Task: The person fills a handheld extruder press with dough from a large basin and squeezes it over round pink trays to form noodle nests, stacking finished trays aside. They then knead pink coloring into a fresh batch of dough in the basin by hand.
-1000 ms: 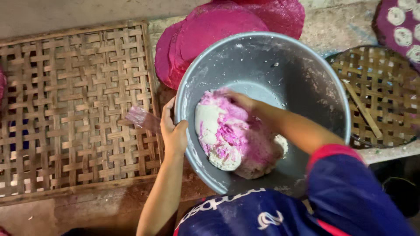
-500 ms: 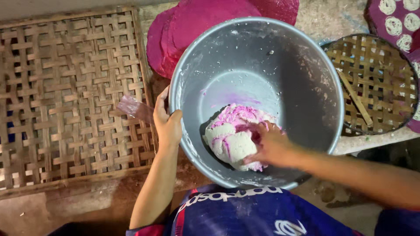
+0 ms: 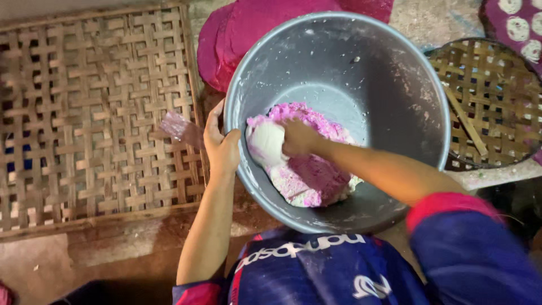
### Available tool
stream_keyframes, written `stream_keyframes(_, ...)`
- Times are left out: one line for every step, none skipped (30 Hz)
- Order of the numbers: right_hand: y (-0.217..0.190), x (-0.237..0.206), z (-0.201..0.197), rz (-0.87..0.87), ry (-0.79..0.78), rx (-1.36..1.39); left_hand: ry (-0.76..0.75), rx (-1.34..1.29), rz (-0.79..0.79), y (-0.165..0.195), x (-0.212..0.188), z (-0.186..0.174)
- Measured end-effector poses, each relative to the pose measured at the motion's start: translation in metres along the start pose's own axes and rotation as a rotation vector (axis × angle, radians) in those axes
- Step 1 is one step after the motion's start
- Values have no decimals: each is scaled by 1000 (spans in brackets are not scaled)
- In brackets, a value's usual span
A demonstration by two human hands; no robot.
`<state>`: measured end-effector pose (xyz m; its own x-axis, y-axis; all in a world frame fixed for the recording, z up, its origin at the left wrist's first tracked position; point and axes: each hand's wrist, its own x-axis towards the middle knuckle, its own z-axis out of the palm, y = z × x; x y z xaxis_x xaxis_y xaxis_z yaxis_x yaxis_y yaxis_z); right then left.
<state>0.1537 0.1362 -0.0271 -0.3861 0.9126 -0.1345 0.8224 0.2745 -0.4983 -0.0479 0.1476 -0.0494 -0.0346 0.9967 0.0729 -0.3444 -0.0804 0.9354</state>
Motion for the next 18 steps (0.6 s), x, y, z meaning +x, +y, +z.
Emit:
stream_keyframes(-6, -35, -3, 150, -267, -129, -10, -16, 16, 1, -1, 0)
stream_keyframes(-9, -68, -3, 36, -399, 163, -16, -30, 29, 2, -2, 1)
stream_keyframes(-8, -100, -1, -386, -148, -3, -11, 13, 16, 3, -3, 1)
stream_keyframes(-4, -120, 4, -291, -293, -145, -4, 58, 4, 4, -5, 1)
stream_keyframes(4, -130, 9, -195, -438, -290, 6, 100, -5, 4, -6, 1)
stream_keyframes(15, -130, 17, -235, -414, -327, 4, 60, -15, 5, -6, 1)
stream_keyframes(26, -120, 26, -279, -390, -359, 5, 27, -27, 5, -7, 1)
stream_keyframes(37, -104, 36, -320, -363, -386, 2, -3, -41, 5, -7, 1)
stream_keyframes(46, -81, 46, -283, -437, -408, 6, 14, -47, 5, -6, 0)
stream_keyframes(53, -58, 55, -250, -508, -443, 12, 24, -42, 4, -5, 0)
stream_keyframes(56, -36, 62, -241, -498, -488, 24, 31, -37, 4, -4, -1)
stream_keyframes(55, -22, 65, -231, -493, -525, 28, 74, -23, 3, -3, -1)
stream_keyframes(47, -13, 63, -210, -491, -465, 23, 119, -16, 3, -1, -2)
stream_keyframes(40, -7, 59, -181, -487, -411, 14, 158, -7, 2, 0, -1)
stream_keyframes(36, -10, 59, -160, -483, -365, 3, 106, -4, 1, 1, -1)
stream_keyframes(36, -15, 60, -148, -482, -320, -1, 56, 2, 1, 1, -1)
stream_keyframes(30, -26, 51, -135, -479, -273, -6, 8, 8, 0, 1, -1)
stream_keyframes(25, -37, 40, -117, -473, -221, -3, 3, 9, 1, 1, 0)
